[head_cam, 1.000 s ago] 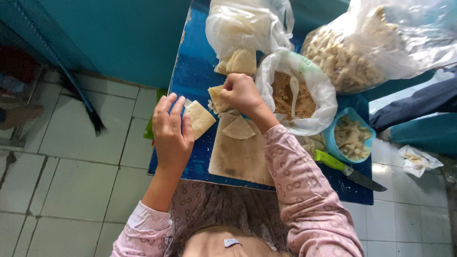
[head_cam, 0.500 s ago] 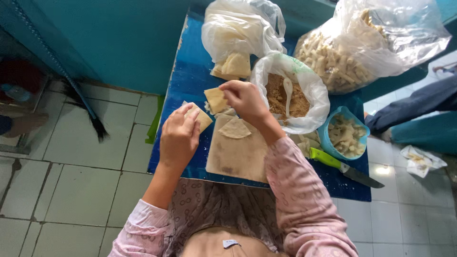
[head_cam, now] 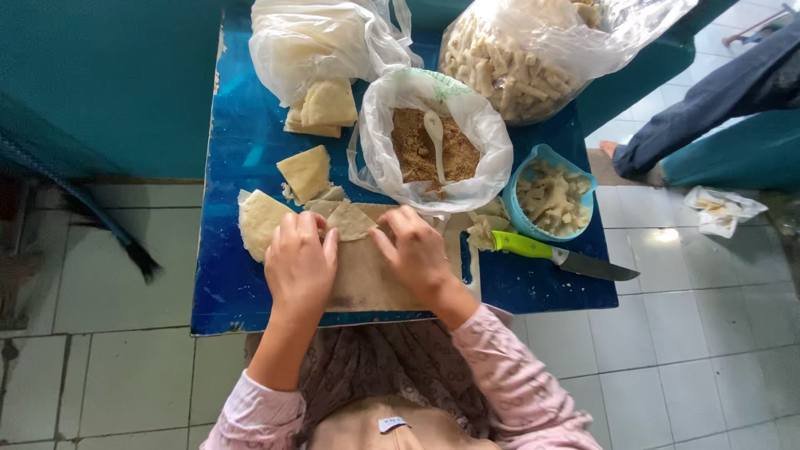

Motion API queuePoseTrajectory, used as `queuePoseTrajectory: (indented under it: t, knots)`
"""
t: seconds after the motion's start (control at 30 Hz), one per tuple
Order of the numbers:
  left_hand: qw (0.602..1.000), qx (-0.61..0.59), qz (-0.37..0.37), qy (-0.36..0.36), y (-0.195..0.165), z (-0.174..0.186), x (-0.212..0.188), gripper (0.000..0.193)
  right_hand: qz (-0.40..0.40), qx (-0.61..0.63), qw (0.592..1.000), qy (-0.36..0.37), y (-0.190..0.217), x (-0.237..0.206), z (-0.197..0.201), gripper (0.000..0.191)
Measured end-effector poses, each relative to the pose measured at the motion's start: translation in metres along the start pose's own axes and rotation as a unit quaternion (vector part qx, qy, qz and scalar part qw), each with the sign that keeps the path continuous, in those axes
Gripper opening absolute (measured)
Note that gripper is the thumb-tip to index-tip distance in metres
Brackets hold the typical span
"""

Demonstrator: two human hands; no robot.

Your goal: The person sits at a small blue table and folds triangular dough wrappers one at a time, pinching the edges closed over filling to form stuffed pastries, and stacks the finished pastries on the cutting board. A bag of brown sugar with a spoon and a bowl of filling sit on the table.

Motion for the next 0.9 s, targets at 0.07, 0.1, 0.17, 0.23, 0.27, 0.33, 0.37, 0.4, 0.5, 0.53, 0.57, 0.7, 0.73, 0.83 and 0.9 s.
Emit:
queuePoseTrajectory:
  t: [0.07, 0.1, 0.17, 0.23, 0.27, 0.33, 0.37, 0.4, 0.5, 0.53, 0.57, 0.7, 0.73, 0.83, 0.9]
  knots:
    - [1.000, 0.005, 0.000, 0.030, 0.000, -0.006, 0.006, 0.015, -0.021, -0.013, 1.000, -0.012, 0.004, 0.008, -0.009, 0.017]
    - [1.000, 0.001, -0.013, 0.019, -0.003, -0.006, 0.007, 0.015, -0.032, -0.009, 0.999, -0.008, 0.005, 0.013, -0.012, 0.016]
    - [0.999, -0.008, -0.041, 0.002, -0.011, -0.007, 0.007, 0.016, -0.059, -0.008, 0.998, 0.000, 0.007, 0.019, -0.013, 0.015]
    - [0.997, -0.055, -0.024, 0.048, -0.014, -0.012, 0.007, 0.014, -0.090, -0.016, 0.996, 0.005, 0.007, 0.020, -0.009, 0.015]
    - [0.994, -0.078, -0.015, 0.074, -0.016, -0.016, 0.006, 0.014, -0.094, -0.017, 0.995, 0.011, 0.007, 0.017, -0.005, 0.015]
    - [0.985, -0.128, 0.018, 0.113, -0.016, -0.018, 0.000, 0.012, -0.102, -0.019, 0.994, 0.029, 0.005, 0.007, 0.007, 0.014]
    - [0.979, -0.155, 0.034, 0.130, -0.017, -0.019, -0.002, 0.012, -0.092, -0.031, 0.995, 0.035, 0.005, 0.003, 0.014, 0.014]
    - [0.974, -0.167, 0.031, 0.151, -0.019, -0.021, -0.004, 0.014, -0.084, -0.043, 0.995, 0.042, 0.004, -0.002, 0.021, 0.013]
    - [0.963, -0.192, 0.023, 0.187, -0.023, -0.020, -0.015, 0.019, -0.111, -0.067, 0.991, 0.029, -0.017, -0.008, 0.046, 0.012]
    - [0.964, -0.192, 0.024, 0.183, -0.022, -0.017, -0.019, 0.020, -0.128, -0.072, 0.989, 0.021, -0.027, -0.005, 0.053, 0.013]
    - [0.964, -0.191, 0.026, 0.180, -0.020, -0.013, -0.023, 0.021, -0.118, -0.118, 0.986, -0.030, -0.035, 0.002, 0.063, 0.013]
    - [0.972, -0.163, 0.041, 0.166, -0.019, -0.004, -0.030, 0.022, -0.128, -0.190, 0.971, -0.074, -0.072, 0.045, 0.064, 0.020]
    - [0.972, -0.153, 0.054, 0.169, -0.019, -0.004, -0.031, 0.023, -0.133, -0.206, 0.967, -0.066, -0.079, 0.055, 0.060, 0.022]
    - [0.977, -0.124, 0.065, 0.161, -0.017, -0.002, -0.031, 0.024, -0.146, -0.258, 0.954, -0.043, -0.094, 0.076, 0.050, 0.023]
    - [0.980, -0.120, 0.058, 0.149, -0.016, -0.001, -0.032, 0.022, -0.152, -0.298, 0.942, -0.036, -0.098, 0.078, 0.051, 0.022]
Point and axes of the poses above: each hand's wrist, its own x-axis towards the middle knuckle, its own z-axis out of the back of the hand, y = z × x, the point moved 6 cm from there along x, towards the middle knuckle, and after that the axes turned 12 degrees about z, right-handed, at the moved point
